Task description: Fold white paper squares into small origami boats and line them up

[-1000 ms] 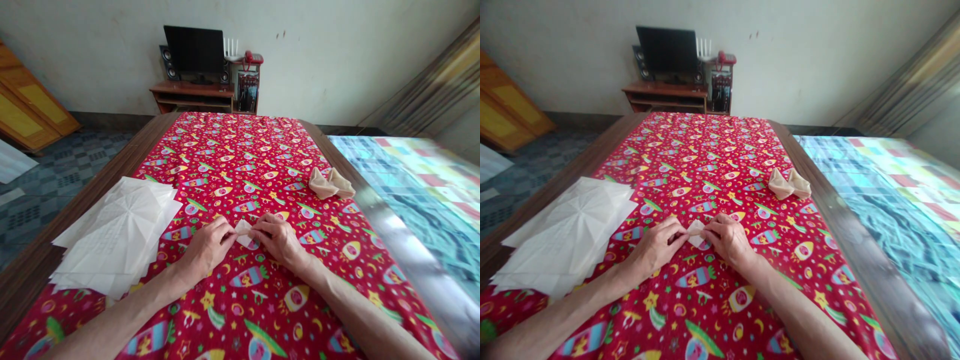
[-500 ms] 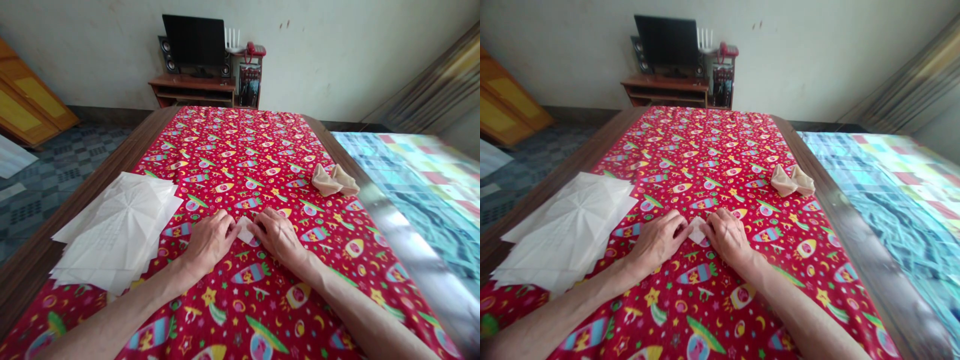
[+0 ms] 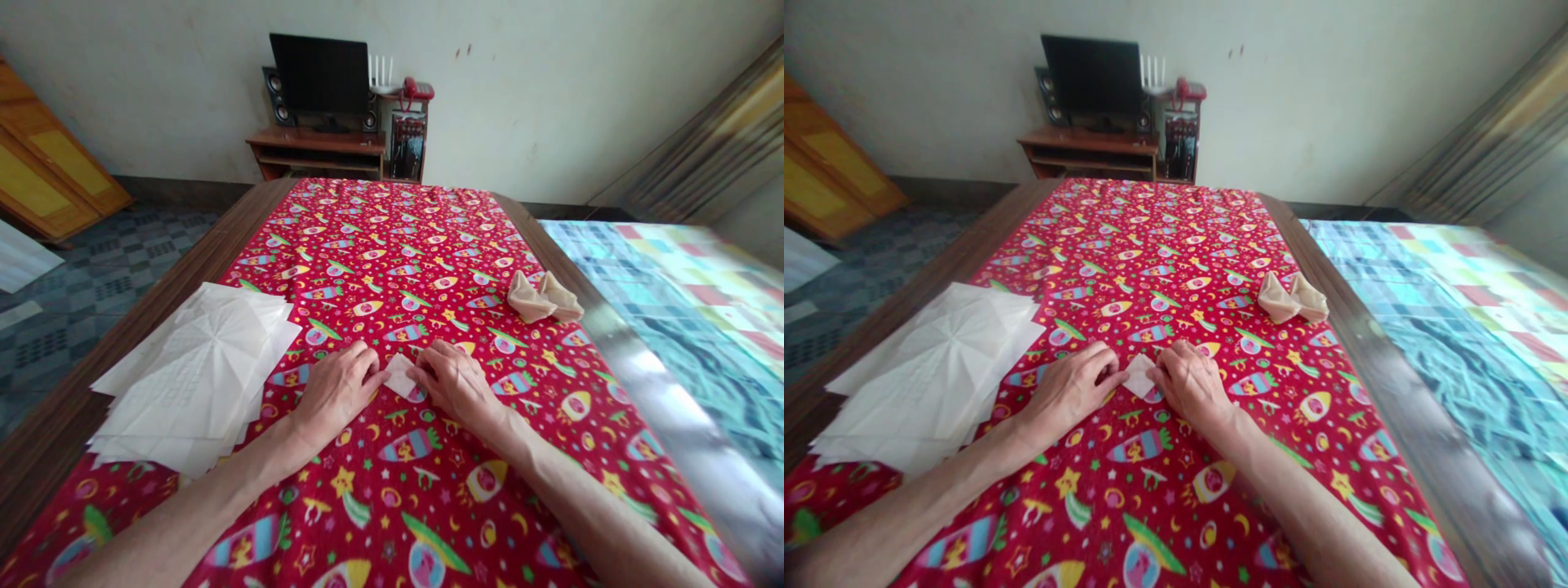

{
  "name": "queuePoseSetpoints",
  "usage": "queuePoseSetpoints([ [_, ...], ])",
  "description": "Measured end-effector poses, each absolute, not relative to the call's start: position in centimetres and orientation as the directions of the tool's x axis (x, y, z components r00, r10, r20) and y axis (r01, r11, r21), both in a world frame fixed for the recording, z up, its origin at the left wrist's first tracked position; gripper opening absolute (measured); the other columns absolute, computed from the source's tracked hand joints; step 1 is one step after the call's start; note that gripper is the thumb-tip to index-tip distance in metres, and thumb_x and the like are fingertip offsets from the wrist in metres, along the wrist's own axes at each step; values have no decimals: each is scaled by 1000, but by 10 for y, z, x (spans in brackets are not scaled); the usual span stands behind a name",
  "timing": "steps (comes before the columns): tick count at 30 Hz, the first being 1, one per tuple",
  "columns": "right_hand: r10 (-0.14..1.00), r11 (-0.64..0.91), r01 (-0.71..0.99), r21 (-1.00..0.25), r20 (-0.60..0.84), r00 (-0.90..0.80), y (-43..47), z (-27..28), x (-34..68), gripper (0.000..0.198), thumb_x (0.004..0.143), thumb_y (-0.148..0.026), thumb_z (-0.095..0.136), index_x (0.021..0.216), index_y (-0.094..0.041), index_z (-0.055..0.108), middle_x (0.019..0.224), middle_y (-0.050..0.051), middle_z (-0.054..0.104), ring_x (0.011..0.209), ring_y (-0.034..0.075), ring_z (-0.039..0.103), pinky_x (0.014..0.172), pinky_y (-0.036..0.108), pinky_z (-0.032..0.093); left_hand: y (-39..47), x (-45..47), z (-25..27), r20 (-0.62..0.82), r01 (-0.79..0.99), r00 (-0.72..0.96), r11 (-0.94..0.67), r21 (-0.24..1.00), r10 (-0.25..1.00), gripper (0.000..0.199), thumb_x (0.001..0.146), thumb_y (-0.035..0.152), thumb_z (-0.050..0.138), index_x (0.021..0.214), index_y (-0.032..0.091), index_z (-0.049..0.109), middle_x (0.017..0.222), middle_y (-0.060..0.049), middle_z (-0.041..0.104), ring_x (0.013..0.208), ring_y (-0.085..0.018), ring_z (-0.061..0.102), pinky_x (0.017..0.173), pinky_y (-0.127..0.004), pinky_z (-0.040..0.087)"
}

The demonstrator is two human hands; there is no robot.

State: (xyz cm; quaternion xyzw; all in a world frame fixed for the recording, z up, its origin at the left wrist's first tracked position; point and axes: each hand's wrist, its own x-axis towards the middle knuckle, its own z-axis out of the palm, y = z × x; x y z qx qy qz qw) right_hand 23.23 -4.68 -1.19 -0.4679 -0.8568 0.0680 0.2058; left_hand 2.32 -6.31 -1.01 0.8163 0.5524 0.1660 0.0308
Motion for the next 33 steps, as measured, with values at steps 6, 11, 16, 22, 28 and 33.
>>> queuePoseSetpoints([
  [6,880,464,770,-438,328,-344,-53,-18,227,24,93,-31,50,72,-19,55,67,-1,57,59,11,53,56,22,33,-68,24,-3,245,832,342,-413,370,907,26,95,39,41,83,19,54,83,-1,57,72,-14,56,64,-25,42],
  [11,909,401,760,-511,325,-260,-60,-20,213,30,90,-28,51,61,-19,53,59,-2,57,50,9,48,51,22,29,-67,36,-7,290,793,325,-426,435,900,19,92,33,47,80,19,52,78,-2,58,71,-17,57,65,-28,45],
  [16,907,420,729,-540,276,-318,-65,-15,209,29,88,-26,52,61,-18,55,58,-2,57,51,8,48,52,21,29,-54,34,-12,429,788,262,-448,422,865,12,87,18,49,75,19,52,73,-1,58,68,-15,58,65,-26,44],
  [22,859,506,594,-625,424,-286,-65,-4,219,20,92,-30,51,77,-20,60,68,0,61,62,12,55,60,23,41,-51,22,16,418,849,430,-515,113,800,10,89,16,50,81,19,54,82,-2,56,78,-18,56,71,-29,43],
  [28,753,637,652,-411,515,-411,-56,2,224,22,93,-29,50,110,-22,61,101,9,61,92,20,57,76,30,46,-54,38,31,348,831,528,-556,-24,774,10,89,21,55,79,18,57,85,-4,57,83,-21,55,73,-35,43],
  [33,731,664,651,-368,503,-461,-50,-6,229,17,93,-22,49,90,-20,65,86,5,62,78,15,56,67,25,44,-52,38,14,383,798,507,-588,129,772,8,90,22,54,85,19,59,85,-2,59,83,-18,55,74,-31,43],
])
